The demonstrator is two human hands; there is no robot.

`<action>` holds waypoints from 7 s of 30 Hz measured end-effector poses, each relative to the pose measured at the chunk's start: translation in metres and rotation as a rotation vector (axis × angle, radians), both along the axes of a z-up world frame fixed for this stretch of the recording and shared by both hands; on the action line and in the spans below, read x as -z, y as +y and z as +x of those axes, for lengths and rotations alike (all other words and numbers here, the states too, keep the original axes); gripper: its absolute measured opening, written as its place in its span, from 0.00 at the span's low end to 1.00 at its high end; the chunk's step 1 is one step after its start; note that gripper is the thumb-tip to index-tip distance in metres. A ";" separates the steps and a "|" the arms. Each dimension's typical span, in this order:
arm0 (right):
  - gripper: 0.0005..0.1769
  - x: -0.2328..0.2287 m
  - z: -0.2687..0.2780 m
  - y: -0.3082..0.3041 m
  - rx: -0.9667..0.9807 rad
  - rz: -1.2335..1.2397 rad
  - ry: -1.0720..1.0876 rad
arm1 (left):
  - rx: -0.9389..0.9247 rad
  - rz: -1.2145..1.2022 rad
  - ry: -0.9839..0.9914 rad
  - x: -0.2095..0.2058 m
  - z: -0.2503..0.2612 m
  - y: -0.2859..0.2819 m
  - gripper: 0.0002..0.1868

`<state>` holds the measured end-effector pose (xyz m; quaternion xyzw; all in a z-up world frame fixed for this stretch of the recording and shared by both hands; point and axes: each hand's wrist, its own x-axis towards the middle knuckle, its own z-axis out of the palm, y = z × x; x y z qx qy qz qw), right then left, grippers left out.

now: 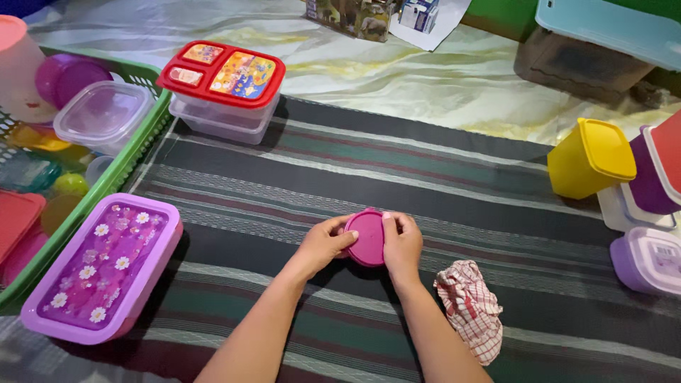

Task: The person wipes the inside and outside of several plastic food containers and lids with a cloth, then places cutlery inside one container and closes it. They continue wiping additional containers and lids, stacking them as they finish.

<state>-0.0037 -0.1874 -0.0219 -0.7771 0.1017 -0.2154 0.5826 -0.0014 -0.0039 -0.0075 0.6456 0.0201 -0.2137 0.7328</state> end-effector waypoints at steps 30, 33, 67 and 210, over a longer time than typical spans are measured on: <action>0.18 -0.024 -0.014 -0.022 -0.358 0.348 0.274 | -0.075 -0.129 -0.002 0.003 0.004 -0.008 0.20; 0.20 -0.045 -0.022 -0.039 -0.288 0.462 0.404 | -0.029 -0.126 0.013 0.000 0.000 -0.014 0.24; 0.16 -0.076 -0.048 -0.369 0.774 -0.139 -0.047 | 0.013 -0.103 -0.162 0.049 0.012 -0.030 0.19; 0.57 -0.174 -0.023 0.281 -0.832 -0.361 -0.717 | -0.211 -0.034 -0.122 -0.115 -0.050 0.349 0.40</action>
